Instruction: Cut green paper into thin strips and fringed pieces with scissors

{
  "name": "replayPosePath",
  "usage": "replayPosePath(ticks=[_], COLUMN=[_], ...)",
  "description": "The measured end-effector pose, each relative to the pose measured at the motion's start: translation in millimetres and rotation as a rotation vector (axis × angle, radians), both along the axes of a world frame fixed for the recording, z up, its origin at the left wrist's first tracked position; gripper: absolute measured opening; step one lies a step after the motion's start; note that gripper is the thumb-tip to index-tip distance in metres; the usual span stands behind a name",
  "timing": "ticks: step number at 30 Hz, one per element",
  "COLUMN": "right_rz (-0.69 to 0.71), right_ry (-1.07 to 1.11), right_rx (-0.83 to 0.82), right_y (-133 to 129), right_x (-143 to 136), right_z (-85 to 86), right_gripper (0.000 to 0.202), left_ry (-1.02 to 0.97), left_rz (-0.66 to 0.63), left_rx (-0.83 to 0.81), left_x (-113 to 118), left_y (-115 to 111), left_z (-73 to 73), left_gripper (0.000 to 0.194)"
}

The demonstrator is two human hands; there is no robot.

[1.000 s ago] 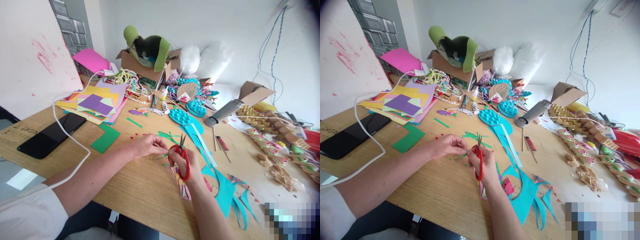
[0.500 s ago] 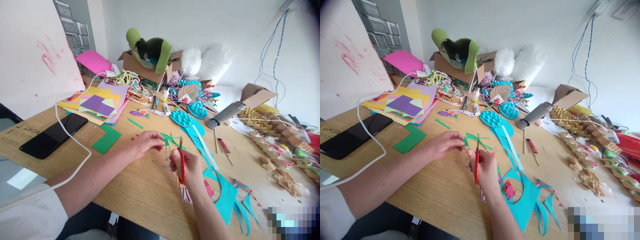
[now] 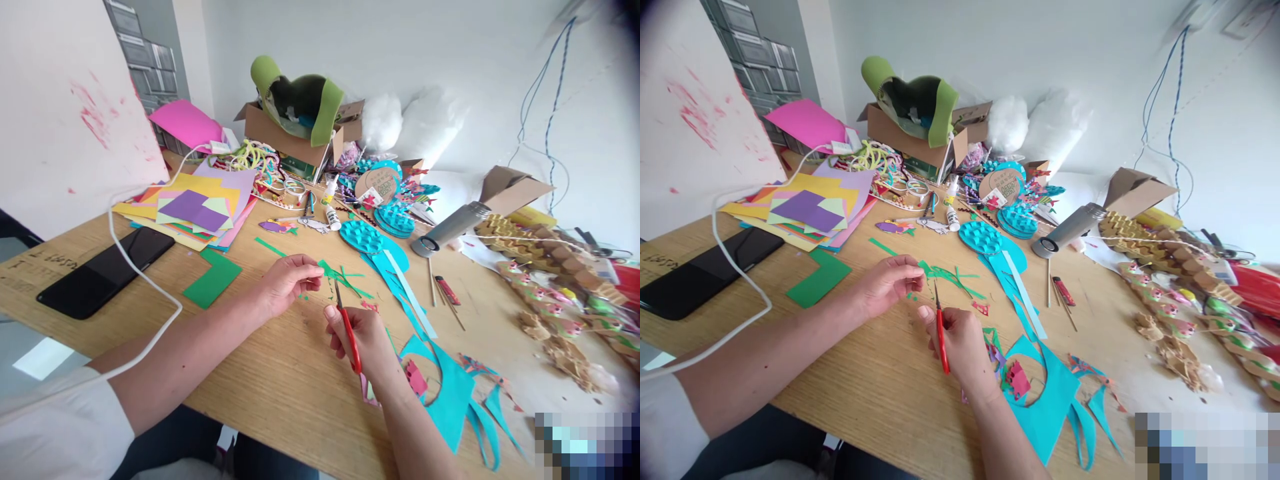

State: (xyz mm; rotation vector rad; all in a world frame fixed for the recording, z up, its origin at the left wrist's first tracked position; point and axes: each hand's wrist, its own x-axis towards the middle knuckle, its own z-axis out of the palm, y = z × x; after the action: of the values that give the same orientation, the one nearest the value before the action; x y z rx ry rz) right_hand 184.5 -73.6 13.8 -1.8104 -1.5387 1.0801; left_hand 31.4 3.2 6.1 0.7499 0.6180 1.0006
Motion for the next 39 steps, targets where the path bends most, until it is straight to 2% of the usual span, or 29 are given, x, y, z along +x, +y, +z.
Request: replayPosePath(ticks=[7, 16, 31, 39], right_rz=[0.06, 0.022, 0.042, 0.059], right_ry=[0.033, 0.029, 0.052, 0.042], right_rx=[0.037, 0.025, -0.013, -0.036], right_y=[0.4, 1.0, 1.0, 0.9], right_x=[1.1, 0.2, -0.2, -1.6], right_z=[2.0, -2.1, -1.1, 2.3], right_gripper=[0.049, 0.052, 0.05, 0.05], left_ry=[0.07, 0.159, 0.272, 0.199], left_rz=[-0.037, -0.143, -0.16, -0.098], left_rx=[0.018, 0.015, 0.12, 0.117], left_x=[2.6, 3.3, 3.8, 1.7], left_y=[-5.0, -4.7, -2.3, -1.7], left_z=[0.1, -5.9, -8.3, -2.9], left_gripper=[0.015, 0.017, 0.014, 0.023])
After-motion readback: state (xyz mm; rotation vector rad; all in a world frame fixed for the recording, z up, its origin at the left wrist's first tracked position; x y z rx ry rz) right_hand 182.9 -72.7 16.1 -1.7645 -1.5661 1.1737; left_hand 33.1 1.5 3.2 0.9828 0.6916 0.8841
